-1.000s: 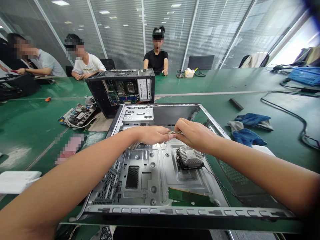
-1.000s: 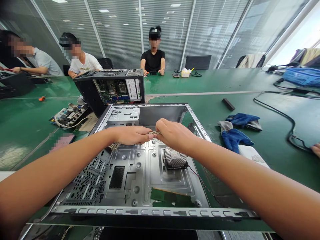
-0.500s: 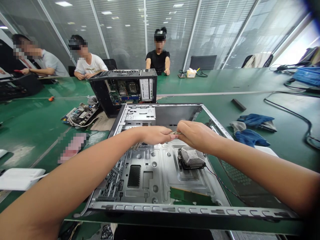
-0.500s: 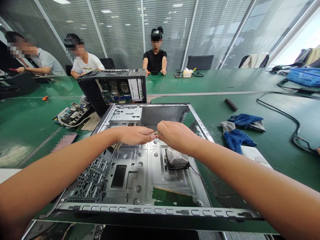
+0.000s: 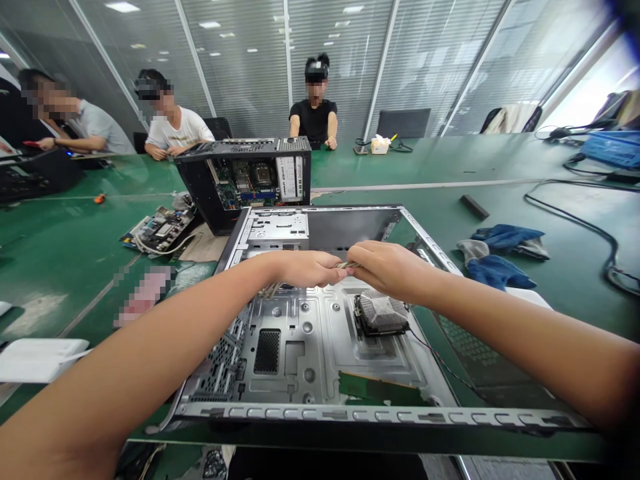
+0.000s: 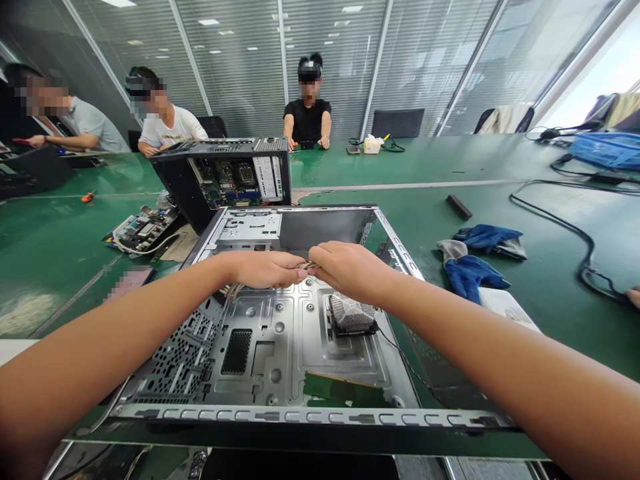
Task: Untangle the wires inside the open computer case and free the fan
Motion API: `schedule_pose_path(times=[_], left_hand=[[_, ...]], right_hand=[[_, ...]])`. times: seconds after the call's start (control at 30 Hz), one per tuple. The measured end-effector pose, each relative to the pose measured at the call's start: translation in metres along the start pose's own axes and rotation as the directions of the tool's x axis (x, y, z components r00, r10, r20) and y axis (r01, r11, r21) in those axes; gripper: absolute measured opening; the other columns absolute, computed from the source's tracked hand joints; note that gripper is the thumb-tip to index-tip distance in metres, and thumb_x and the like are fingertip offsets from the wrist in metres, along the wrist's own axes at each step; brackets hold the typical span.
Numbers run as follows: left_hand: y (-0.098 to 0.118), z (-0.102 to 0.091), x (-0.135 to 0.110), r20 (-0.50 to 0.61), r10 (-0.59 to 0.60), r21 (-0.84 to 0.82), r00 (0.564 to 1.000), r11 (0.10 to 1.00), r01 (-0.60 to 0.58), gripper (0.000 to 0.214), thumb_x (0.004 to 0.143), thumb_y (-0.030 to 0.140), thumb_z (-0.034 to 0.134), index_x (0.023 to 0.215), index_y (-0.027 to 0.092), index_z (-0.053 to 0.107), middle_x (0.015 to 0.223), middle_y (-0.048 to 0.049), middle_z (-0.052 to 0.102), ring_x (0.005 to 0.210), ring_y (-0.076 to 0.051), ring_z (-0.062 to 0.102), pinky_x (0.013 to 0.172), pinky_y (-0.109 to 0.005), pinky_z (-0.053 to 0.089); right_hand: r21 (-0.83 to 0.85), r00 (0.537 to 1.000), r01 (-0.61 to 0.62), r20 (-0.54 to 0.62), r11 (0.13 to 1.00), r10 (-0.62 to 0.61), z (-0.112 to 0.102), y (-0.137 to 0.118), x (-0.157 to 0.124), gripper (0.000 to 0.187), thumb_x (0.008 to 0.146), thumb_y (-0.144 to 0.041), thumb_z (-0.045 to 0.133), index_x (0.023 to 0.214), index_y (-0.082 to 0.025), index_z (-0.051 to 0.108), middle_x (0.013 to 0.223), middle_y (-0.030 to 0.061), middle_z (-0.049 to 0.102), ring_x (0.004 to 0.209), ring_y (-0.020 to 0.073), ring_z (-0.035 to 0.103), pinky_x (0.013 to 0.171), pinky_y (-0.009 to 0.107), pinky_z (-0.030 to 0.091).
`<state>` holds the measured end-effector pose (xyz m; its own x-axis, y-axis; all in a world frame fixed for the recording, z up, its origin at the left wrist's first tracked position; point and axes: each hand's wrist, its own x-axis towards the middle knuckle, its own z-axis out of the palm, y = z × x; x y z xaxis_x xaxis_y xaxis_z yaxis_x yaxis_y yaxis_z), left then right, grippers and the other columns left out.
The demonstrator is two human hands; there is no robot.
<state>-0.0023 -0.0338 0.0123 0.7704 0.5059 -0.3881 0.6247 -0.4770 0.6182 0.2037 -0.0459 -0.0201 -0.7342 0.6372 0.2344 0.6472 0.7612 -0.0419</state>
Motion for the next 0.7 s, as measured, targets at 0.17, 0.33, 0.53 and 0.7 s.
schedule_pose_path(times=[0.17,0.33,0.53,0.7], left_hand=[[-0.0031,0.0008,0.0038,-0.018,0.002,0.099,1.000,0.995,0.000,0.039,0.092,0.050,0.028,0.091,0.018,0.049,0.089,-0.0052,0.055,0.078,-0.018,0.049,0.069,-0.031,0.041],[-0.0001,0.0009,0.0039,-0.031,-0.020,0.171,0.999,0.985,0.025,0.042,0.093,0.050,0.025,0.096,0.017,0.051,0.095,-0.0063,0.058,0.082,-0.019,0.051,0.072,-0.031,0.042],[0.0052,0.0010,0.0021,-0.039,-0.051,0.229,0.998,0.972,0.059,0.040,0.094,0.045,0.026,0.098,0.016,0.052,0.102,-0.0089,0.061,0.086,-0.019,0.054,0.073,-0.031,0.042],[0.0063,0.0011,0.0016,-0.044,-0.058,0.255,0.997,0.965,0.067,0.039,0.095,0.044,0.027,0.099,0.015,0.053,0.102,-0.0097,0.062,0.086,-0.020,0.055,0.072,-0.031,0.042]], right_hand=[[-0.002,1.000,0.007,0.028,1.000,-0.007,0.0005,-0.0001,0.0000,0.026,0.095,-0.032,0.035,0.080,-0.019,0.051,0.077,0.0043,0.054,0.069,0.0164,0.047,0.061,0.029,0.031],[-0.033,0.999,0.024,0.029,0.999,-0.023,0.0004,0.0004,0.0000,0.030,0.096,-0.032,0.035,0.078,-0.018,0.054,0.075,0.0039,0.053,0.067,0.0153,0.045,0.061,0.028,0.031],[-0.043,0.998,0.028,0.059,0.999,-0.026,-0.0004,-0.0006,0.0011,0.029,0.096,-0.030,0.036,0.077,-0.017,0.055,0.075,0.0043,0.055,0.068,0.0155,0.046,0.062,0.028,0.032],[-0.036,0.997,0.018,0.071,0.999,-0.016,-0.0015,-0.0028,0.0009,0.028,0.096,-0.030,0.036,0.080,-0.017,0.055,0.076,0.0047,0.056,0.070,0.0159,0.048,0.063,0.029,0.033]])
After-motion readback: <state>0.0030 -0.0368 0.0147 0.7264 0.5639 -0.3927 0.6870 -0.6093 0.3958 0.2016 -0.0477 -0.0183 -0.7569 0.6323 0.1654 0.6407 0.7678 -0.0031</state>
